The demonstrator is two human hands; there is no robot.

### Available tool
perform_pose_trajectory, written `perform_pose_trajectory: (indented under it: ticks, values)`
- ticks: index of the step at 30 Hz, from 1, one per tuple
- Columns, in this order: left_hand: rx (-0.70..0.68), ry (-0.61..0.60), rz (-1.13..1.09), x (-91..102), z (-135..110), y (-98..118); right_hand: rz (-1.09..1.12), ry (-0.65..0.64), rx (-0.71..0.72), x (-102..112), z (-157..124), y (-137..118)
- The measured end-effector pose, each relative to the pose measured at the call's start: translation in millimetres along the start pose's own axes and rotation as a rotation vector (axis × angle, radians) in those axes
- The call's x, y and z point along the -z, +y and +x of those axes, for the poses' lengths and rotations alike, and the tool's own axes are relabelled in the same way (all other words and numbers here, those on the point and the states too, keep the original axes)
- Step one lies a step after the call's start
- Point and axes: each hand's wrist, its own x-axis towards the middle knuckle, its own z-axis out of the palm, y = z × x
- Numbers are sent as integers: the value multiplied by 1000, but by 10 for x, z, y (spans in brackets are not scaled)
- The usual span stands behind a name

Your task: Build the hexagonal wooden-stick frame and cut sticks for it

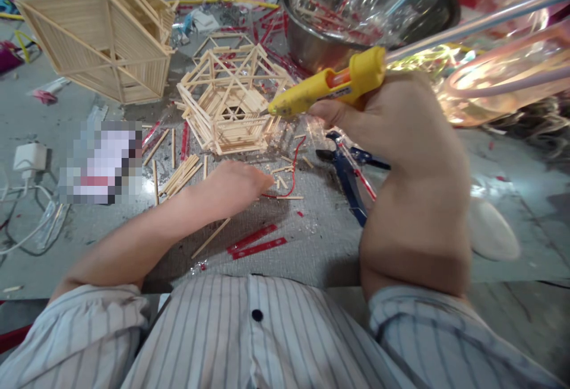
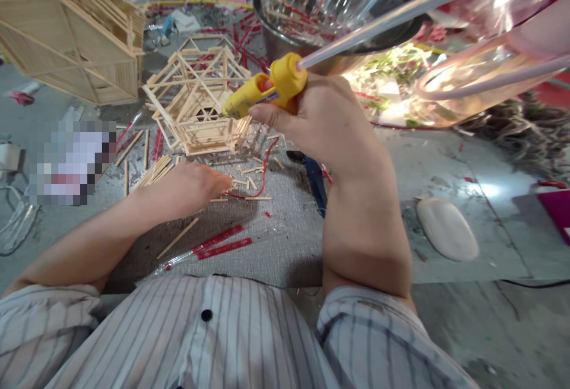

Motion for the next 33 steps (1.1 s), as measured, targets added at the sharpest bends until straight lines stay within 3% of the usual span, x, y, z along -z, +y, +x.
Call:
perform_pose_trajectory:
  ticks: [4, 7, 12, 19, 25, 33]
  values:
    - [95, 115, -13, 64, -67, -89, 175, 79, -67, 36, -9, 65]
    - [268, 213, -69, 176, -94, -171, 280, 134, -122, 51, 0, 80]
    - [473, 382, -171, 366, -13, -309, 300, 158, -96, 59, 19, 62]
    - [497, 445, -165, 392, 257, -507, 359, 148, -55, 49, 11, 83]
    - [550, 366, -202, 402, 404, -561, 363, 160, -58, 79, 16, 56]
    - [448, 388, -168, 315, 459, -683, 351, 163, -84, 74, 18, 61]
